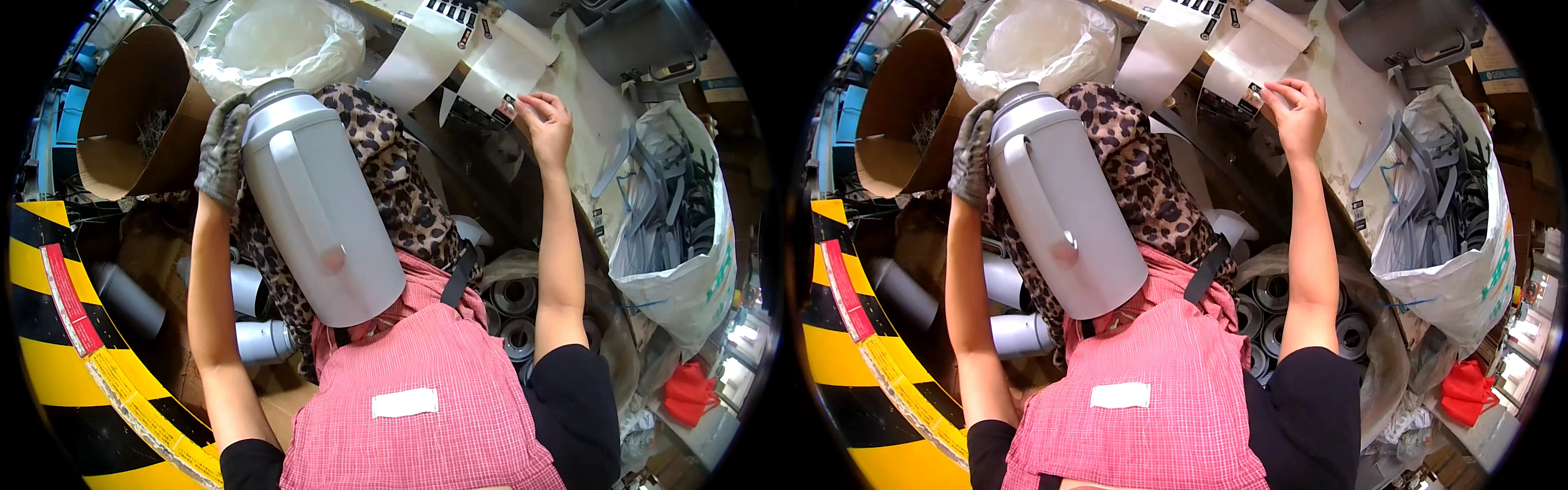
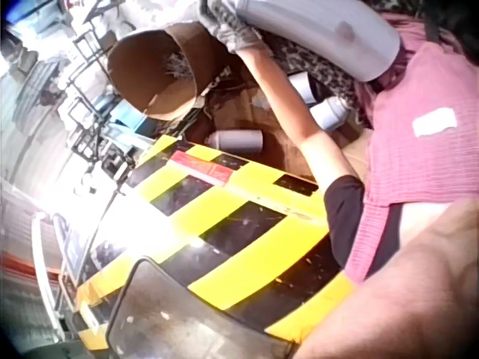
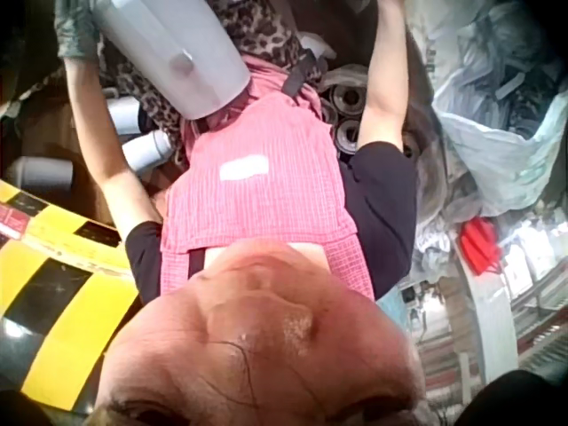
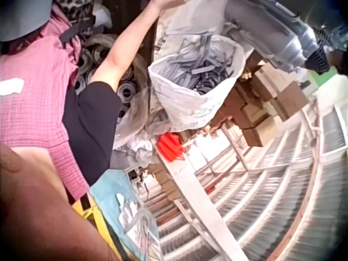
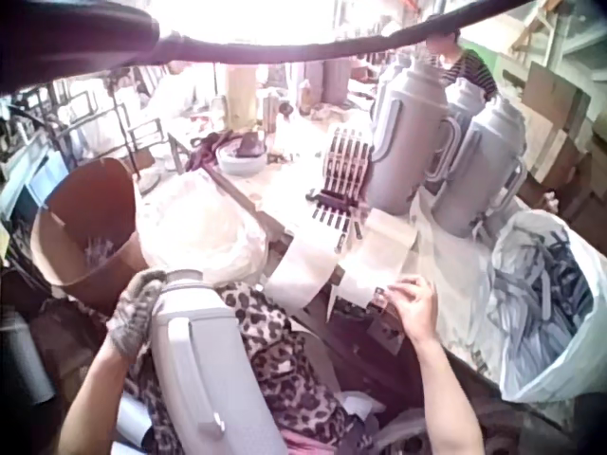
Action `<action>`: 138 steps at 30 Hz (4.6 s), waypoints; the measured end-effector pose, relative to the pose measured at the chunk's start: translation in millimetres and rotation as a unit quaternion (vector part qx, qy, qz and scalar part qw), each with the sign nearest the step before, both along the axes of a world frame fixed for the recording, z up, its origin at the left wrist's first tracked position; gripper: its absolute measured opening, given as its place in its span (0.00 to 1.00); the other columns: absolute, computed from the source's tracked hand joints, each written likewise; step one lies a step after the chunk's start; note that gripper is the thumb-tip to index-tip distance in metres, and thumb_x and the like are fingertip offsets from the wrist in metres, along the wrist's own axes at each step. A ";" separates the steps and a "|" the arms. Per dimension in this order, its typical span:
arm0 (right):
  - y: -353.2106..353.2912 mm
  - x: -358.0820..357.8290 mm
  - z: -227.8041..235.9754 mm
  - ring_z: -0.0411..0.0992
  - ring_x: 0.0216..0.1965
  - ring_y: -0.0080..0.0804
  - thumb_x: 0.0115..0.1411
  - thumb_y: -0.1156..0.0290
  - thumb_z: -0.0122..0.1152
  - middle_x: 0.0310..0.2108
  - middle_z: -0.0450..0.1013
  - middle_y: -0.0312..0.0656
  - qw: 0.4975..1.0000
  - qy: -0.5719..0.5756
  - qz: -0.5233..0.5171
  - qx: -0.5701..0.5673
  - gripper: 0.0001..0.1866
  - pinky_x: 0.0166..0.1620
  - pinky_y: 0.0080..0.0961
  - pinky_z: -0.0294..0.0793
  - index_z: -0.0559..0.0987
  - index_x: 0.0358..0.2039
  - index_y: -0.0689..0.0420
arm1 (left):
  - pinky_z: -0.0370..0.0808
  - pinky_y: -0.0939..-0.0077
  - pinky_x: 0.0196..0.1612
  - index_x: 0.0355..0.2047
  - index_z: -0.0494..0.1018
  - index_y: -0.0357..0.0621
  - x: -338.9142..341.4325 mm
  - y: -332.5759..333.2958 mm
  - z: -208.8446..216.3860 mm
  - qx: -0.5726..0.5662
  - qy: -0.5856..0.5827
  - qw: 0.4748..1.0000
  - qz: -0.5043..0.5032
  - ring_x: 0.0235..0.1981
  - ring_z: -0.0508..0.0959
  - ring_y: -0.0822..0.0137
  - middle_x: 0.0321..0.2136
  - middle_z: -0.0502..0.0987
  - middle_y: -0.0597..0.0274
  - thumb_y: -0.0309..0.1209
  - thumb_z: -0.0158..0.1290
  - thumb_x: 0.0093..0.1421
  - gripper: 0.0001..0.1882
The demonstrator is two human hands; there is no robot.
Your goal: The person applies stickers and a seal to a thermal bottle, attaches the handle to the bottle body, and places the assembled bottle into a container.
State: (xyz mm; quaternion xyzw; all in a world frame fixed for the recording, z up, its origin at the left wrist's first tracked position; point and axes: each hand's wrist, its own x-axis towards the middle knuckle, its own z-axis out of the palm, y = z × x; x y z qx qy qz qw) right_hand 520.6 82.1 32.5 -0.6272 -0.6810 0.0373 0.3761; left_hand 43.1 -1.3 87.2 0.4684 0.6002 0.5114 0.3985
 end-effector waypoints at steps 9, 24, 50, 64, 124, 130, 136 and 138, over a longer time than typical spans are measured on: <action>-20.2 -14.0 -5.9 0.75 0.44 0.34 0.54 0.60 0.73 0.42 0.81 0.28 0.993 -0.079 0.018 0.085 0.09 0.51 0.33 0.72 0.89 0.33 0.48 | 0.71 0.67 0.63 0.55 0.74 0.36 5.3 -95.2 -39.7 0.134 -0.043 0.987 0.075 0.56 0.76 0.64 0.54 0.78 0.53 0.36 0.46 0.74 0.18; -16.9 -18.9 -8.0 0.74 0.46 0.39 0.52 0.57 0.75 0.44 0.81 0.31 0.999 -0.023 -0.030 0.015 0.15 0.52 0.35 0.73 0.88 0.40 0.48 | 0.73 0.70 0.59 0.46 0.79 0.35 19.9 -176.5 -81.8 0.085 -0.080 0.966 0.231 0.49 0.79 0.67 0.47 0.82 0.55 0.31 0.48 0.73 0.13; -203.9 -120.0 67.5 0.78 0.39 0.23 0.57 0.88 0.66 0.40 0.80 0.41 0.882 0.312 0.282 -0.213 0.10 0.43 0.19 0.78 0.83 0.39 0.66 | 0.61 0.48 0.67 0.54 0.74 0.42 42.0 -266.7 -74.7 0.217 0.282 0.934 0.034 0.63 0.68 0.44 0.57 0.73 0.49 0.64 0.54 0.60 0.38; -217.3 -192.1 41.1 0.80 0.34 0.21 0.56 0.82 0.71 0.30 0.80 0.39 0.693 0.337 0.346 -0.536 0.16 0.39 0.16 0.78 0.72 0.41 0.60 | 0.50 0.44 0.73 0.63 0.69 0.57 76.6 -279.2 -98.3 0.244 0.323 0.913 -0.047 0.71 0.58 0.45 0.66 0.65 0.51 0.47 0.63 0.58 0.33; -91.5 -170.5 92.7 0.72 0.44 0.22 0.55 0.79 0.71 0.46 0.74 0.38 0.835 0.411 0.291 -0.222 0.04 0.49 0.19 0.70 0.85 0.31 0.64 | 0.73 0.74 0.54 0.51 0.76 0.40 9.9 -30.3 9.2 0.150 0.149 0.976 0.054 0.47 0.78 0.62 0.45 0.79 0.55 0.38 0.48 0.72 0.17; -133.4 -233.2 95.5 0.70 0.47 0.24 0.54 0.79 0.73 0.45 0.71 0.38 0.755 0.469 0.356 -0.288 0.05 0.51 0.21 0.69 0.85 0.32 0.64 | 0.70 0.78 0.36 0.41 0.77 0.40 39.1 -133.0 17.1 0.178 0.028 0.981 0.067 0.31 0.73 0.69 0.31 0.75 0.60 0.41 0.51 0.70 0.16; -126.4 -263.5 72.3 0.67 0.51 0.29 0.50 0.69 0.78 0.44 0.72 0.36 0.801 0.422 0.313 -0.287 0.08 0.56 0.29 0.64 0.87 0.27 0.59 | 0.72 0.68 0.32 0.31 0.78 0.39 38.2 -125.7 24.0 0.071 0.109 0.988 0.081 0.24 0.75 0.63 0.25 0.76 0.58 0.38 0.60 0.65 0.13; -121.5 -272.3 69.1 0.65 0.52 0.31 0.49 0.68 0.78 0.43 0.72 0.35 0.846 0.359 0.311 -0.243 0.08 0.58 0.32 0.62 0.88 0.27 0.57 | 0.73 0.62 0.32 0.29 0.77 0.39 30.0 -119.5 19.8 0.025 0.182 0.978 0.094 0.26 0.77 0.53 0.26 0.77 0.51 0.36 0.59 0.64 0.12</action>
